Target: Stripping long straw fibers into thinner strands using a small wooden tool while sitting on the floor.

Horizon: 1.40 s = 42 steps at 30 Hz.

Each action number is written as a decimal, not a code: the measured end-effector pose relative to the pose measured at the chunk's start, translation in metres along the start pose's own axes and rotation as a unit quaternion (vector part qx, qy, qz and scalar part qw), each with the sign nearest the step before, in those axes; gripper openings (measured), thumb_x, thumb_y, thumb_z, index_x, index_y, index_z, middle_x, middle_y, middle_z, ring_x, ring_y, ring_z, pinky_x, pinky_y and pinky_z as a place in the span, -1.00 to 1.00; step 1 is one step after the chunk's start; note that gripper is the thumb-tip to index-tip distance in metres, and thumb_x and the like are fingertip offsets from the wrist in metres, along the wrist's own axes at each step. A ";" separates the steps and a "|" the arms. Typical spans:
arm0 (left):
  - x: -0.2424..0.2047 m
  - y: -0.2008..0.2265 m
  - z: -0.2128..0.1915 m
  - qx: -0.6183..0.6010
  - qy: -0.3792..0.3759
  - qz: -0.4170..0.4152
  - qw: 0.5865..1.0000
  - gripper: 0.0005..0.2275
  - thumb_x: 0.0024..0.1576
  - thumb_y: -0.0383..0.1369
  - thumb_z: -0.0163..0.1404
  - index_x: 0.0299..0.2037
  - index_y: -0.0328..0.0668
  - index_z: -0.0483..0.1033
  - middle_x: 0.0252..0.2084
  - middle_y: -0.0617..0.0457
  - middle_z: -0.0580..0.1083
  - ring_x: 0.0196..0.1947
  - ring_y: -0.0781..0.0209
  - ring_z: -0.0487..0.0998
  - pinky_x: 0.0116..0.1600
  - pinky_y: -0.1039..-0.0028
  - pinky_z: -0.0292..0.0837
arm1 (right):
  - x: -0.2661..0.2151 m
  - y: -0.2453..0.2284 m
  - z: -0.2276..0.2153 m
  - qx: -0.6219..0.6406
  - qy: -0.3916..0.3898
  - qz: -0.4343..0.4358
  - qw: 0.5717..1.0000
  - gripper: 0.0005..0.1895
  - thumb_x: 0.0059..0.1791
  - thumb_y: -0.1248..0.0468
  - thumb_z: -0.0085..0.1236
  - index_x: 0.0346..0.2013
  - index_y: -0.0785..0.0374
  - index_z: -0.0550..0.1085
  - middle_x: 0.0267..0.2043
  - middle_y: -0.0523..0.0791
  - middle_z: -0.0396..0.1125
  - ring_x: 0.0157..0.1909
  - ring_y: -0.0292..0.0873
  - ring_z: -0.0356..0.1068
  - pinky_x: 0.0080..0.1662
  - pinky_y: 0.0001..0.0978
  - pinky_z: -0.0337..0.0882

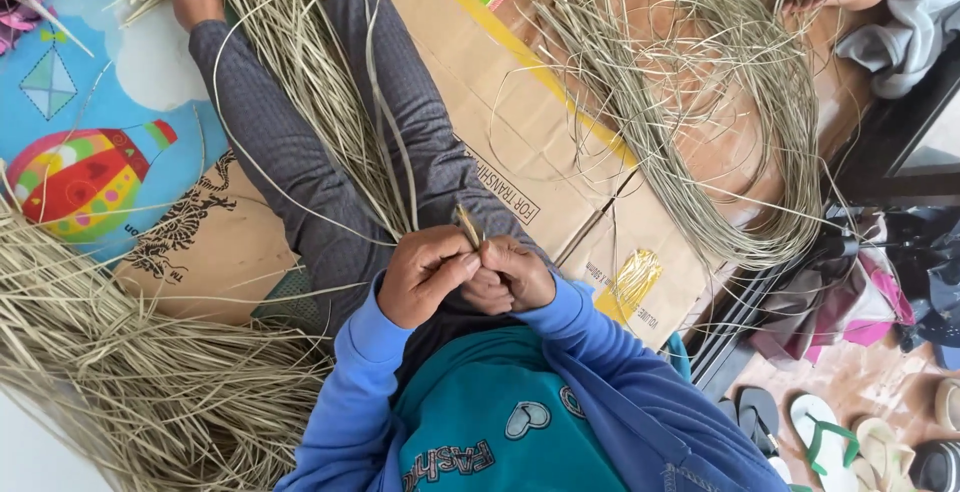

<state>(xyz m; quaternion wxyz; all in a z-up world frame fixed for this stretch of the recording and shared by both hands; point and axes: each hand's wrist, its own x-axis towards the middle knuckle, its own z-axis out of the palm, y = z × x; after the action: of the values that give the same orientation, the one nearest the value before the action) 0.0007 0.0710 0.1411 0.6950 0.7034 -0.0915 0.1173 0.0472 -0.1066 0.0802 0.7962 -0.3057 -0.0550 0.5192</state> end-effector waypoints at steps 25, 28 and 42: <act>-0.035 -0.067 0.027 -0.407 0.124 0.017 0.905 -0.80 0.18 -0.54 -0.08 -0.51 -0.40 0.42 -0.74 0.21 0.15 -0.69 0.52 0.10 -0.45 0.69 0.16 | 0.008 -0.018 -0.049 0.119 -0.099 -0.149 0.977 -0.56 0.15 -0.20 -0.21 -0.35 0.04 0.27 -0.69 -0.30 -0.10 -0.73 -0.41 -0.10 -0.72 -0.68 0.09; -0.027 -0.042 0.013 -0.258 0.125 0.034 0.957 -0.78 0.23 -0.55 -0.07 -0.49 -0.44 0.47 -0.74 0.14 0.14 -0.70 0.47 0.12 -0.46 0.66 0.18 | 0.009 -0.020 -0.036 -0.080 -0.027 -0.103 0.991 -0.41 -0.01 -0.21 0.11 -0.47 0.24 0.21 -0.70 -0.23 -0.07 -0.74 -0.35 -0.03 -0.76 -0.56 0.15; 0.000 -0.003 0.011 -0.201 0.004 0.094 0.975 -0.73 0.39 -0.48 -0.16 -0.42 -0.08 0.43 -0.67 0.30 0.07 -0.70 0.35 0.06 -0.53 0.55 0.16 | -0.012 0.004 0.006 0.044 -0.018 -0.044 0.998 -0.36 0.22 -0.04 -0.21 -0.69 0.19 0.16 -0.82 -0.24 -0.12 -0.84 -0.39 -0.10 -0.73 -0.65 0.06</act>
<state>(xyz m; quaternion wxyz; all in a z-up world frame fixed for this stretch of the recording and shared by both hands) 0.0022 0.0604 0.1378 0.8081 0.5373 -0.1762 0.1647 0.0366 -0.1135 0.0858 0.8300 -0.2580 -0.0597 0.4909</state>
